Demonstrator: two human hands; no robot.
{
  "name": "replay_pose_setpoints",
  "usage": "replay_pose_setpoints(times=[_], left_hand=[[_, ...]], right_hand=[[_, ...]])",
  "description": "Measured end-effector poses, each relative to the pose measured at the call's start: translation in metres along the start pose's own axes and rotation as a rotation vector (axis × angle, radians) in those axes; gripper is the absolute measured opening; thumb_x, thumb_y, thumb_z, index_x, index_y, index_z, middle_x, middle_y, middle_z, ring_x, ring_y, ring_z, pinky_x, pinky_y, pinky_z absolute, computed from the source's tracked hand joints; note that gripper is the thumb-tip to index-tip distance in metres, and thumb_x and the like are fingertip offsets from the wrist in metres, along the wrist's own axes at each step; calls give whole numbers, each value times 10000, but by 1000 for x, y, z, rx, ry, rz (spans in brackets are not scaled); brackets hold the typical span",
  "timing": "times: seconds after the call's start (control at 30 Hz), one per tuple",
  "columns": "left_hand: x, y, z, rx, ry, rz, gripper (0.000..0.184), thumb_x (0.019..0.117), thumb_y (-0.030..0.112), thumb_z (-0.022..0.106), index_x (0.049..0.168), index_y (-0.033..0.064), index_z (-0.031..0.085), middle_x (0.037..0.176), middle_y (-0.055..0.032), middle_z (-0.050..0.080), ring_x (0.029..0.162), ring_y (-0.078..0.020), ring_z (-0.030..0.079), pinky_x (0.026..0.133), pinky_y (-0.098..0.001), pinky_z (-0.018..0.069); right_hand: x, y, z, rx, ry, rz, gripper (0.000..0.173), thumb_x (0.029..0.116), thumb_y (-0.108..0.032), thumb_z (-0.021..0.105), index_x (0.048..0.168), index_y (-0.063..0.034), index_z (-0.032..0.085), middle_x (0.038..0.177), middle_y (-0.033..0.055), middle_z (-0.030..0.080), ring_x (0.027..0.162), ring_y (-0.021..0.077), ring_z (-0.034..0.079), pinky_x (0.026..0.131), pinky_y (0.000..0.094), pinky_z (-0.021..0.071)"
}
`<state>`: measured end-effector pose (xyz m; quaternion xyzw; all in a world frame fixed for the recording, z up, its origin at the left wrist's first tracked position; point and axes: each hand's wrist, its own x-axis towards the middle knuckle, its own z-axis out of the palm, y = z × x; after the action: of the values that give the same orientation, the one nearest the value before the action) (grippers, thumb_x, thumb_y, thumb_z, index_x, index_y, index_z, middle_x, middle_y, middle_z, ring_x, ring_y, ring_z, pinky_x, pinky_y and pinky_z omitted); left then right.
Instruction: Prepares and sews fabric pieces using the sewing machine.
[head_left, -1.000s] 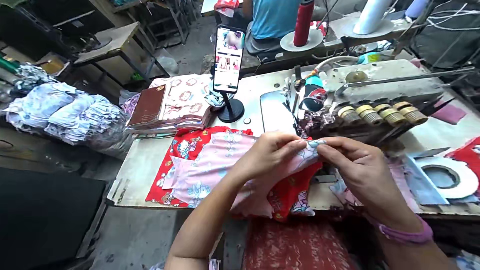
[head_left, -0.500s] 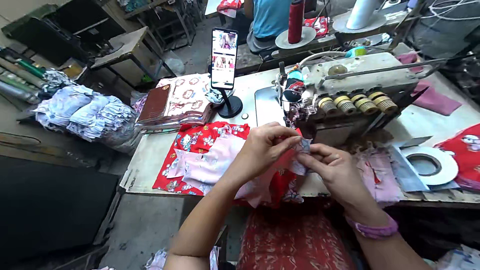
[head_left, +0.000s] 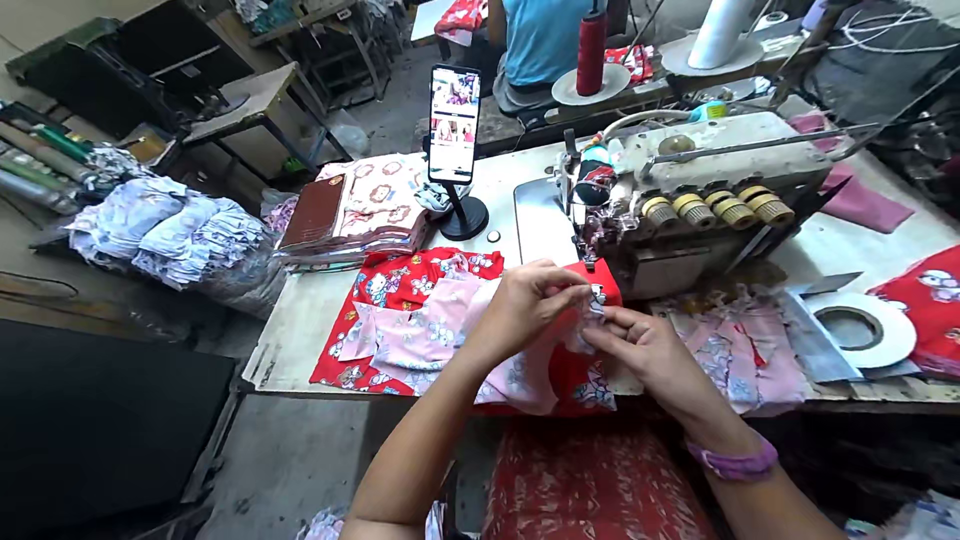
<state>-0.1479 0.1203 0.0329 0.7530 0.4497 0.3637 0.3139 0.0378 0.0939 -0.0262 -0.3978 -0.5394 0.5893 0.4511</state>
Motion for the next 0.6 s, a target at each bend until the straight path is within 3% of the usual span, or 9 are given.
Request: replay_pose_setpoints(times=[0.07, 0.2, 0.3, 0.4, 0.5, 0.6], left_hand=[[-4, 7, -1, -26, -22, 20, 145, 958, 139, 696, 978, 21, 778, 811, 15, 644, 697, 51, 545, 657, -103, 458], [-9, 12, -1, 58, 53, 117, 102, 937, 84, 707, 962, 8, 771, 815, -26, 646, 714, -4, 581, 667, -134, 491], [-12, -5, 3, 141, 96, 132, 86, 921, 63, 710, 954, 14, 772, 821, -52, 672, 741, -76, 619, 699, -217, 522], [-18, -22, 14, 128, 14, 45, 110, 956, 78, 679, 978, 7, 761, 863, -65, 679, 786, -91, 634, 742, -235, 535], [-18, -17, 16, 196, 32, 97, 125, 959, 84, 670, 1003, 11, 763, 897, -78, 688, 820, -119, 649, 766, -258, 545], [-5, -13, 16, 234, 107, 187, 116, 954, 70, 676, 996, 9, 765, 851, -72, 663, 765, -102, 618, 722, -220, 518]], right_hand=[[-5, -8, -1, -13, -9, -35, 244, 930, -51, 658, 1166, 6, 675, 891, -79, 747, 775, -24, 695, 734, 159, 586], [-9, -19, -2, -39, 114, -210, 142, 919, -21, 662, 1048, -29, 720, 847, -95, 739, 742, -34, 686, 709, 142, 583], [-11, -2, 2, -30, 107, -84, 130, 928, -38, 683, 1052, -10, 709, 838, -71, 735, 735, -24, 686, 709, 160, 587], [-19, 18, 4, 17, 57, 87, 146, 952, -34, 658, 1086, 14, 688, 832, -49, 728, 714, -13, 671, 684, 174, 571], [-25, 10, -2, 3, 37, 52, 177, 969, -54, 637, 1124, 19, 679, 864, -51, 730, 750, -18, 678, 724, 169, 579], [-18, -1, -11, -56, 60, -10, 216, 989, -60, 608, 1193, 4, 641, 856, -50, 716, 766, -22, 666, 744, 166, 562]])
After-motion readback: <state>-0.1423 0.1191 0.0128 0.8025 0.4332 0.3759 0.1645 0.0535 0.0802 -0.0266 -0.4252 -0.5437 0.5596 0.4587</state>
